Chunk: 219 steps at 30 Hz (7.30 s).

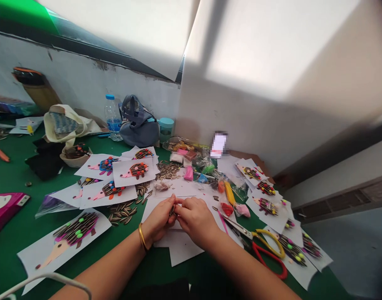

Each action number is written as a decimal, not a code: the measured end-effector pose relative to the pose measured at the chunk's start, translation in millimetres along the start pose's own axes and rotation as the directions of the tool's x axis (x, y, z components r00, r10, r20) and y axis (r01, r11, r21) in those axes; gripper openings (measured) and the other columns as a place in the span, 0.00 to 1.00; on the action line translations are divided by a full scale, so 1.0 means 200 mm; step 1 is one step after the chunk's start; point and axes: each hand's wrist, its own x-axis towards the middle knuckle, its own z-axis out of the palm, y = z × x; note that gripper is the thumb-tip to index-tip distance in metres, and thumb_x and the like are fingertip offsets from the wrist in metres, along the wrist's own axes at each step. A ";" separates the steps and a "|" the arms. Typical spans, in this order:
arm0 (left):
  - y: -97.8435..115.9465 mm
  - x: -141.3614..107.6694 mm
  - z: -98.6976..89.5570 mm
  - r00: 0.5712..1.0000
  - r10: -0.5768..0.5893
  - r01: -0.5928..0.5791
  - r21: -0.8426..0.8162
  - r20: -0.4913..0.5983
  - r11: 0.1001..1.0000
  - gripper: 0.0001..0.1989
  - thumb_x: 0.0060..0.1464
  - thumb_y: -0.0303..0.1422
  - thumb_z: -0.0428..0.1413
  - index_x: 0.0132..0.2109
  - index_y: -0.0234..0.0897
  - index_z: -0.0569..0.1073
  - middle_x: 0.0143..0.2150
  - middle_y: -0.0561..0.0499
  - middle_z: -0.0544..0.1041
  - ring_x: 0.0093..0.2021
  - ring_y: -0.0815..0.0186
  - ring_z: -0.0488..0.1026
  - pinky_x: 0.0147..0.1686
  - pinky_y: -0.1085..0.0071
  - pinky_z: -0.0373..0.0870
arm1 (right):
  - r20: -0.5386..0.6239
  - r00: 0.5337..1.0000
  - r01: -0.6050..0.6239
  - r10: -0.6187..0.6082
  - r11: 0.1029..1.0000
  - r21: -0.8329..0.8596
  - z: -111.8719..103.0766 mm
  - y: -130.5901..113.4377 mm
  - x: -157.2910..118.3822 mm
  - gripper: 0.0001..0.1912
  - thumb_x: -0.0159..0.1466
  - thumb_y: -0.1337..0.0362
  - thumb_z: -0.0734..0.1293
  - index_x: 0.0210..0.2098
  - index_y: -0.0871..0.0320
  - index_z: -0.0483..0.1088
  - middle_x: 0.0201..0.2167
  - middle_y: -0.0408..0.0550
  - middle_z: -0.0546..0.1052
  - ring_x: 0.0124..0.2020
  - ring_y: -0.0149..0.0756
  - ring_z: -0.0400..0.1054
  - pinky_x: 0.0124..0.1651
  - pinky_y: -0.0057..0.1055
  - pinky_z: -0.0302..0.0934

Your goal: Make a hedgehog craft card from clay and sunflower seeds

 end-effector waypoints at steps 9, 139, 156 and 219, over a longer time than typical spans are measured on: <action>-0.02 -0.01 0.01 0.998 0.022 -0.025 0.051 0.063 0.998 0.23 0.57 0.51 0.52 0.41 0.33 0.73 0.23 0.57 0.67 0.16 0.78 0.51 0.19 0.76 0.43 | -0.076 0.995 -0.046 0.063 0.977 0.207 0.00 0.03 -0.02 0.09 0.62 0.67 0.66 0.40 0.51 0.77 0.33 0.46 0.72 0.38 0.36 0.65 0.42 0.31 0.56; 0.00 -0.01 0.00 0.993 -0.101 0.107 -0.130 0.055 0.986 0.32 0.57 0.59 0.44 0.40 0.33 0.73 0.15 0.60 0.59 0.14 0.76 0.44 0.17 0.76 0.39 | -0.059 0.992 -0.096 0.112 0.970 0.222 -0.04 0.07 -0.04 0.11 0.68 0.63 0.61 0.43 0.53 0.76 0.35 0.48 0.73 0.40 0.36 0.66 0.44 0.31 0.59; -0.01 -0.03 0.03 0.993 -0.020 0.018 0.024 0.117 1.000 0.24 0.58 0.54 0.49 0.37 0.35 0.71 0.16 0.60 0.60 0.15 0.76 0.46 0.18 0.75 0.41 | -0.037 0.961 -0.234 0.275 0.876 0.421 -0.04 0.03 0.00 0.02 0.63 0.67 0.65 0.35 0.55 0.69 0.33 0.42 0.74 0.36 0.32 0.67 0.40 0.28 0.60; -0.02 0.03 -0.02 0.993 -0.020 0.029 0.077 -0.118 0.997 0.12 0.53 0.39 0.55 0.40 0.34 0.71 0.23 0.58 0.66 0.14 0.81 0.52 0.15 0.80 0.41 | 0.050 0.988 -0.136 0.144 0.981 -0.136 0.16 0.28 -0.14 0.07 0.64 0.71 0.65 0.34 0.56 0.75 0.33 0.46 0.74 0.34 0.34 0.66 0.39 0.29 0.53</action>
